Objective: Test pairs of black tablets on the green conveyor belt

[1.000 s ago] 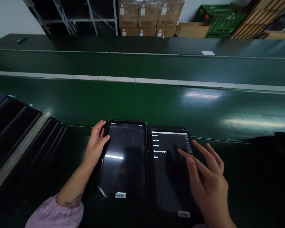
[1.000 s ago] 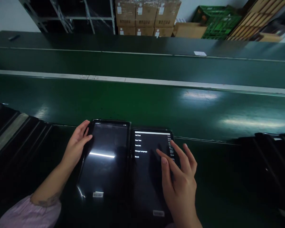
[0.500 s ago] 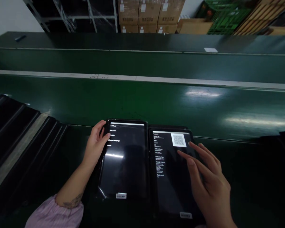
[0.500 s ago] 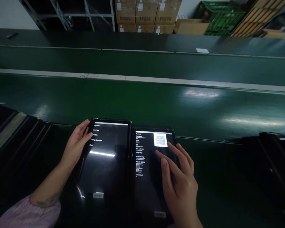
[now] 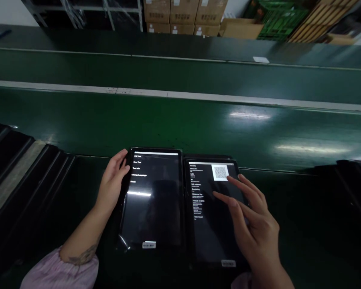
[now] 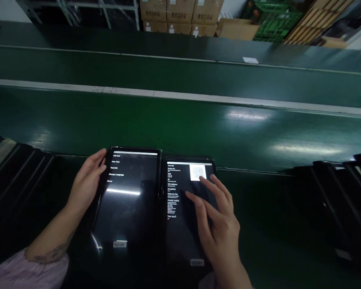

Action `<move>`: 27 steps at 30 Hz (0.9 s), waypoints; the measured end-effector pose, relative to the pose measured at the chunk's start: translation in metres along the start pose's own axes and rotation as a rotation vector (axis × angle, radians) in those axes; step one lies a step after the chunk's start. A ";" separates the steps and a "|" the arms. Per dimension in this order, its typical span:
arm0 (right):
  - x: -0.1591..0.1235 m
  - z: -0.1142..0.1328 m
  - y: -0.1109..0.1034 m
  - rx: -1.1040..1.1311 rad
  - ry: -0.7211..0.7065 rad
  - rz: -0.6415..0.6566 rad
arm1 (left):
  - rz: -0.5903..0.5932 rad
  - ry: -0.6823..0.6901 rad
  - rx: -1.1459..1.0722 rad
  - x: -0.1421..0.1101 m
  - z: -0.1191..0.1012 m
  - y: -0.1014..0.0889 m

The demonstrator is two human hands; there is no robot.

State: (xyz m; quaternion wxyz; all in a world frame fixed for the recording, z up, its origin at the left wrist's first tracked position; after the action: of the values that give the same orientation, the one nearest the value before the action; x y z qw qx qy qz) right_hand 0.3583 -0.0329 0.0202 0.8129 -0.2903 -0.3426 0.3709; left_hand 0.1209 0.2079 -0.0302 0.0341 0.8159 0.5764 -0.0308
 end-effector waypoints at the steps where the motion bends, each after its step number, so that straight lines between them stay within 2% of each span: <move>1: 0.000 0.001 0.001 0.016 -0.015 0.019 | -0.003 -0.005 -0.002 0.000 0.000 0.000; 15: -0.001 0.002 0.008 0.025 -0.068 0.162 | -0.004 -0.003 0.021 -0.001 -0.003 0.001; 23: -0.004 0.019 0.022 -0.056 -0.237 0.366 | -0.026 -0.005 0.018 0.000 0.004 -0.003; 25: -0.003 0.016 0.020 -0.070 -0.244 0.321 | -0.013 -0.003 0.040 0.000 0.003 -0.003; 27: -0.001 0.010 0.012 -0.080 -0.224 0.196 | -0.003 0.002 0.069 0.000 0.002 -0.003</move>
State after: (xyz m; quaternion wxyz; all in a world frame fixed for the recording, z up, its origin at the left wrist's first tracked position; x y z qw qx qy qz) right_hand 0.3455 -0.0253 0.0171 0.7172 -0.3113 -0.4156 0.4648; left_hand 0.1182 0.2082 -0.0322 0.0052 0.8159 0.5761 -0.0501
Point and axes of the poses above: each hand's wrist, its own x-axis towards the middle knuckle, its own y-axis out of the palm, z = x × y, the point moved 4 cm from there along x, towards the middle knuckle, and after that the axes turned 3 degrees about z, right-handed, at the moved point
